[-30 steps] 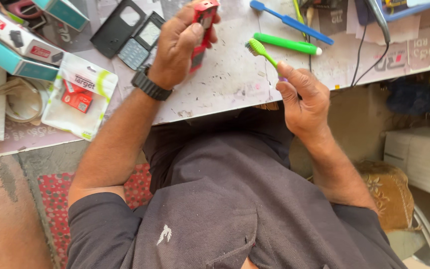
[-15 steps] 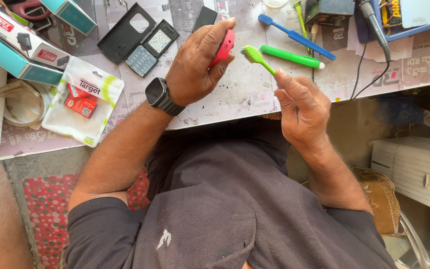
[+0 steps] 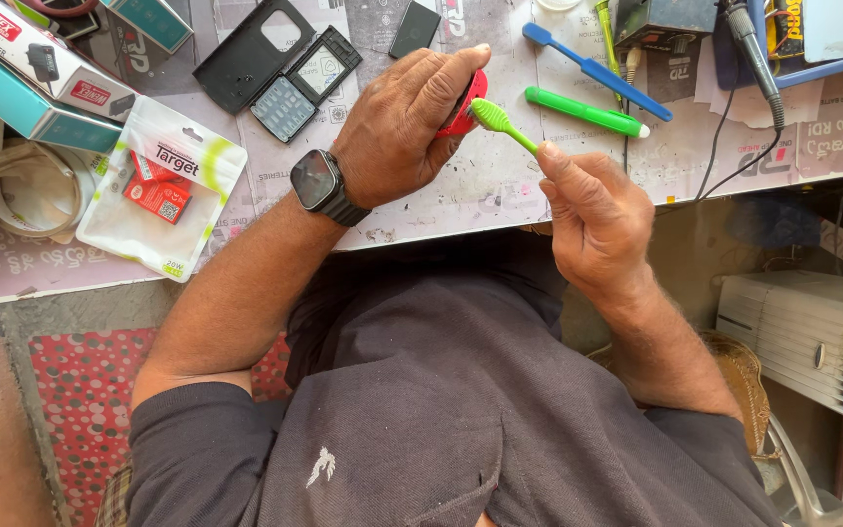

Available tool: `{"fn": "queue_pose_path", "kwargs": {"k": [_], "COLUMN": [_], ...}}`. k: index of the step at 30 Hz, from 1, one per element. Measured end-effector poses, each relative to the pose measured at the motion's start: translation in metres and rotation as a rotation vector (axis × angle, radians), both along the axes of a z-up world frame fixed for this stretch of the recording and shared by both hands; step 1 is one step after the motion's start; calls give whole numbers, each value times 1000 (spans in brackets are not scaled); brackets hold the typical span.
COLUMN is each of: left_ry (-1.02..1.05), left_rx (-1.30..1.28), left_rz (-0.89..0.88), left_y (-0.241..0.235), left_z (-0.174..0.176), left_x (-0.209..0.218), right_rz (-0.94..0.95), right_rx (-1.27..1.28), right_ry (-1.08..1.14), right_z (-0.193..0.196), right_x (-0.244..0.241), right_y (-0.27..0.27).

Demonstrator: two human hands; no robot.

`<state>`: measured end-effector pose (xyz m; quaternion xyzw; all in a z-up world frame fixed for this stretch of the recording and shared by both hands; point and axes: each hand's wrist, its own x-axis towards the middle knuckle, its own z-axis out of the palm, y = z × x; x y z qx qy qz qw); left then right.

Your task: The person cleans a disassembled red mobile phone using a green toothbrush and a liquid from a bottle. They scrub the phone's exterior and internal components, repeatedly dipping the brush into the liquid and brushing different areas of the device.

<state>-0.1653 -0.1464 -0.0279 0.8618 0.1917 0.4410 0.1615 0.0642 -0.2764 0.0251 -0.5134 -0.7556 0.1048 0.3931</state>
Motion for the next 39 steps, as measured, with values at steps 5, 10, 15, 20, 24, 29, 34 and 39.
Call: {"fn": "queue_pose_path", "kwargs": {"k": [5,10,15,20,24,29,34,39], "left_ry": [-8,7,-139,-217,-236,-227,-226,-181], "left_rx": [22,-23,-155,-311,-317,-325,-347,-307], "left_rz": [3,-1,64,48,52,56,56,84], "left_y": [0,-1,0,4,4,5,2,2], "left_z": [0,1,-9,-10,-9,-9,-9,-11], "left_x": [-1,0,0,0,1,1,0,-1], "right_rz": [29,6,22,49,56,68,76,80], "right_rx": [-5,-12,25,105,105,92,55,36], "right_ry": [-24,-26,-27,-90,-95,-75,-32,-31], "right_z": [-1,-1,-3,-16,-20,-22,-24,-25], "right_x": [-1,0,-3,-21,-29,-31,-26,-23], "right_y": [-1,-2,-16,-9,-2,0,1,2]}}
